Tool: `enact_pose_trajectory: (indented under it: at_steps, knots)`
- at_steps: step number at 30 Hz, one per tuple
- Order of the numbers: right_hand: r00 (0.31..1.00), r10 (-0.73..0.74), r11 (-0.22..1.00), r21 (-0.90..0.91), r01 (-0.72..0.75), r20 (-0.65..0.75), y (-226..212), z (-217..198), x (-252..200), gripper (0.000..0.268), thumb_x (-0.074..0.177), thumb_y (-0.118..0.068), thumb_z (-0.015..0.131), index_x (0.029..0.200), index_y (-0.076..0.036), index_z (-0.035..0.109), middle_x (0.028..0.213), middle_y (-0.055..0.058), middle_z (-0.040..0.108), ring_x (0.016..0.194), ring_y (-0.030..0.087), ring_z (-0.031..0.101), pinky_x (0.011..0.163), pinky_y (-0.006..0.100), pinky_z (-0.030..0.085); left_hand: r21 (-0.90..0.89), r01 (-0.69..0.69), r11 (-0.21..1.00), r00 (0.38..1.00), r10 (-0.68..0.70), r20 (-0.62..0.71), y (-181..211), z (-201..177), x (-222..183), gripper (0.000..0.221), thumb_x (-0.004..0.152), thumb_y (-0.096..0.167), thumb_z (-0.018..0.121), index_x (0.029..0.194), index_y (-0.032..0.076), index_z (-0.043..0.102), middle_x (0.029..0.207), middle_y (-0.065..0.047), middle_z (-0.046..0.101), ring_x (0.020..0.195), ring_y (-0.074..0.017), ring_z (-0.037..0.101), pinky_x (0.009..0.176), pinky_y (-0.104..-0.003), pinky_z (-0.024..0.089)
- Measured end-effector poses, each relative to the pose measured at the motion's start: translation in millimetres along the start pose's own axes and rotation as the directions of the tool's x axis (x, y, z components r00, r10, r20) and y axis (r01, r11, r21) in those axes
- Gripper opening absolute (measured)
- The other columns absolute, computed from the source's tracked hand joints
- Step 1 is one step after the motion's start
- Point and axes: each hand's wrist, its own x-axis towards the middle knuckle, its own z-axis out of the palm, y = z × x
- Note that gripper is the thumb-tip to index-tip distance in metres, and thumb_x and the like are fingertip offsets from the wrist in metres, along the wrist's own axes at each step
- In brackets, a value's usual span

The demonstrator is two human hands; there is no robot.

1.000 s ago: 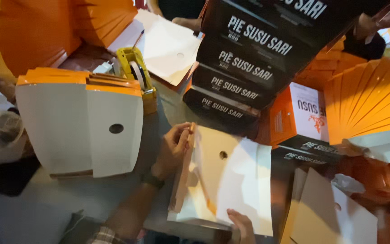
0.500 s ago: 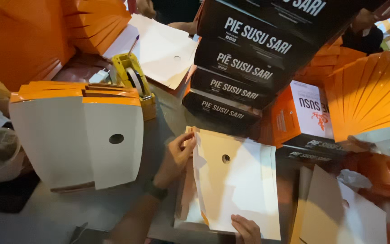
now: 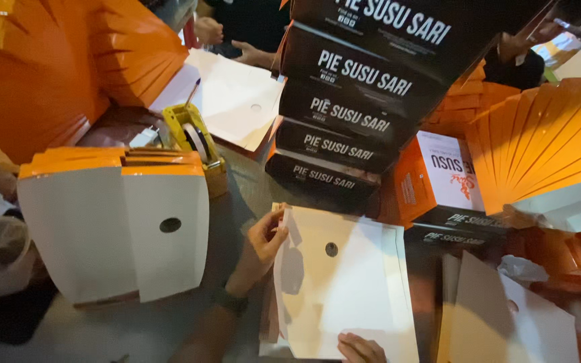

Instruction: The person assembles cardboard boxes by folding the pre-cut flaps and sides of box flats into shape by hand.

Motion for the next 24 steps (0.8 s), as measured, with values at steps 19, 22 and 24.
enact_pose_trajectory:
  at_steps: [19,22,24]
  knots:
    - [0.796,0.603,0.786,0.211,-0.582,-0.054,-113.5,-51.7,115.6,0.030,0.095,-0.024,0.059,0.085,-0.010,0.084,0.102,-0.001,0.082,0.102,0.014,0.074,0.093,0.029,0.057,0.177,-0.441,0.880,0.897,0.439,0.050,-1.1,6.2,-9.7,0.040,0.100,-0.008,0.053,0.135,0.011,0.063,0.079,0.000,0.036,0.062,-0.0115,0.032,0.059,-0.024,0.035]
    - [0.696,0.718,0.687,0.161,-0.709,0.001,-102.5,-43.7,121.3,0.020,0.089,-0.024,0.069,0.083,-0.014,0.085,0.095,-0.001,0.080,0.091,0.012,0.076,0.080,0.025,0.060,0.313,-0.399,0.862,0.908,0.419,0.004,0.1,9.9,-12.3,0.039,0.098,0.000,0.063,0.134,0.014,0.066,0.081,-0.007,0.067,0.062,-0.0121,0.058,0.062,-0.023,0.051]
    - [0.733,0.665,0.723,0.120,-0.680,0.142,-69.1,-33.7,122.1,0.023,0.092,-0.028,0.065,0.090,-0.016,0.084,0.098,-0.003,0.082,0.095,0.013,0.075,0.087,0.027,0.056,0.353,-0.394,0.849,0.911,0.413,0.024,-1.0,9.3,-15.2,0.036,0.103,0.009,0.057,0.137,0.017,0.064,0.074,-0.005,0.060,0.058,-0.0123,0.053,0.058,-0.024,0.045]
